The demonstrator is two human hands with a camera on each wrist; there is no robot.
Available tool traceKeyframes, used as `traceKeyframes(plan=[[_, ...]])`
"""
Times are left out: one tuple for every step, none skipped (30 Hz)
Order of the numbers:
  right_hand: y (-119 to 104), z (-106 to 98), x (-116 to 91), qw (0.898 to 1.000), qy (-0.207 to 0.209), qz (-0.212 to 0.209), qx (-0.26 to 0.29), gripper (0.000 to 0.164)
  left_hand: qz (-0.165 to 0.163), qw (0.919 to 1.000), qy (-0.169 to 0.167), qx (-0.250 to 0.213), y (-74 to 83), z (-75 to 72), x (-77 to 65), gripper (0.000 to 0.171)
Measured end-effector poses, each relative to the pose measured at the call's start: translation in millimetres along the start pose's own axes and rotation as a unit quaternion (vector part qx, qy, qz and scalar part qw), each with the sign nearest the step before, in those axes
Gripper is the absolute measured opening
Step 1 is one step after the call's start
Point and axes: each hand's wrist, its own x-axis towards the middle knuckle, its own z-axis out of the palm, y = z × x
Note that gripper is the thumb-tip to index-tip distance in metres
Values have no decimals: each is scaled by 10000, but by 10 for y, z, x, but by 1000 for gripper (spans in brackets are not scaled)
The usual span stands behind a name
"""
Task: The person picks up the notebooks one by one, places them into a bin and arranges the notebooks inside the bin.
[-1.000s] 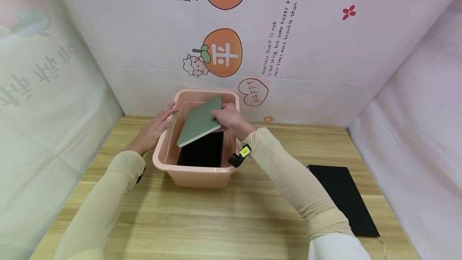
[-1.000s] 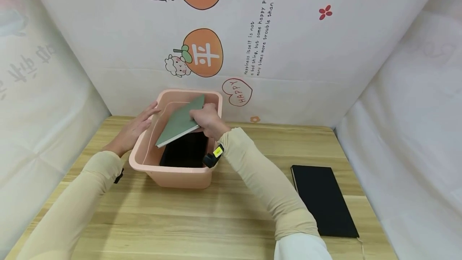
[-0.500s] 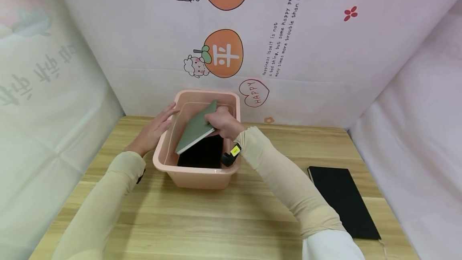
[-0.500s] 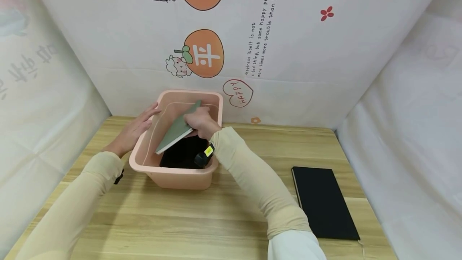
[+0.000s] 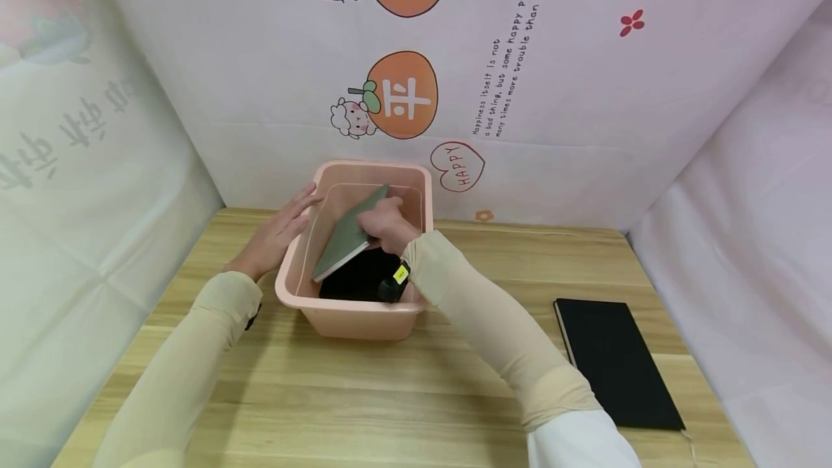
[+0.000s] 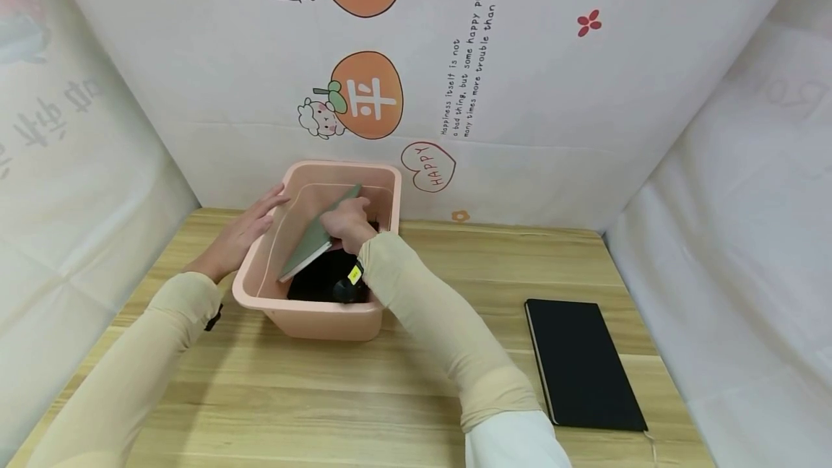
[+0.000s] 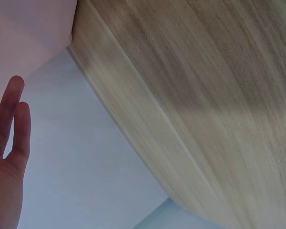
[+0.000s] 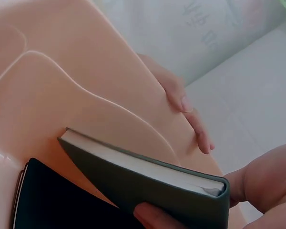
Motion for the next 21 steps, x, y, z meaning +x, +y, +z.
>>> traceKeyframes(plan=[[2, 9, -1, 10000, 5, -17, -36, 88, 3, 10000, -3, -2, 4, 0, -3, 48], [7, 16, 2, 9999, 16, -40, -92, 88, 19, 10000, -8, -7, 4, 0, -3, 48], [11, 22, 5, 9998, 32, -59, -187, 88, 34, 10000, -19, -10, 5, 0, -5, 48], [13, 26, 7, 9995, 48, -69, -304, 87, 37, 10000, -28, -18, 6, 0, -8, 48], [16, 27, 11, 9988, 74, -76, -484, 86, 39, 10000, -45, -33, 5, -3, -10, 48], [17, 27, 13, 9976, 100, -73, -686, 85, 41, 10000, -62, -43, 1, -5, -10, 48], [21, 23, 21, 9957, 113, -55, -918, 85, 36, 10000, -79, -35, -4, -5, -10, 48], [23, 18, 26, 9933, 121, -39, -1148, 83, 48, 9999, -105, -29, -9, -7, -7, 48], [23, 14, 30, 9910, 125, -11, -1334, 82, 62, 9999, -119, -12, -17, -10, -4, 48], [20, 7, 32, 9884, 107, 5, -1512, 80, 78, 9999, -118, 15, -24, -15, 2, 48], [17, 1, 39, 9857, 84, 29, -1685, 80, 92, 9999, -128, 40, -28, -20, 7, 48], [14, -7, 47, 9824, 32, 39, -1868, 76, 108, 9998, -144, 67, -34, -26, 14, 48], [14, -14, 62, 9781, -28, 46, -2082, 73, 114, 9998, -158, 88, -36, -32, 19, 48], [12, -17, 68, 9741, -60, 83, -2259, 71, 125, 9997, -168, 101, -38, -36, 24, 48], [21, -20, 100, 9706, -79, 133, -2403, 70, 119, 9997, -173, 114, -38, -40, 26, 48], [45, -28, 154, 9644, -97, 165, -2637, 68, 101, 9997, -189, 100, -32, -40, 28, 48], [101, -36, 263, 9595, -93, 204, -2809, 68, 83, 9997, -201, 86, -26, -39, 28, 48], [158, -47, 365, 9557, -88, 232, -2934, 68, 83, 9997, -194, 83, -22, -37, 28, 47], [226, -65, 477, 9510, -88, 235, -3082, 69, 68, 9998, -179, 80, -19, -34, 27, 47], [287, -83, 598, 9441, -114, 249, -3284, 70, 60, 9998, -165, 76, -17, -30, 25, 47], [362, -105, 732, 9368, -163, 200, -3490, 71, 60, 9998, -154, 72, -15, -26, 28, 47]])
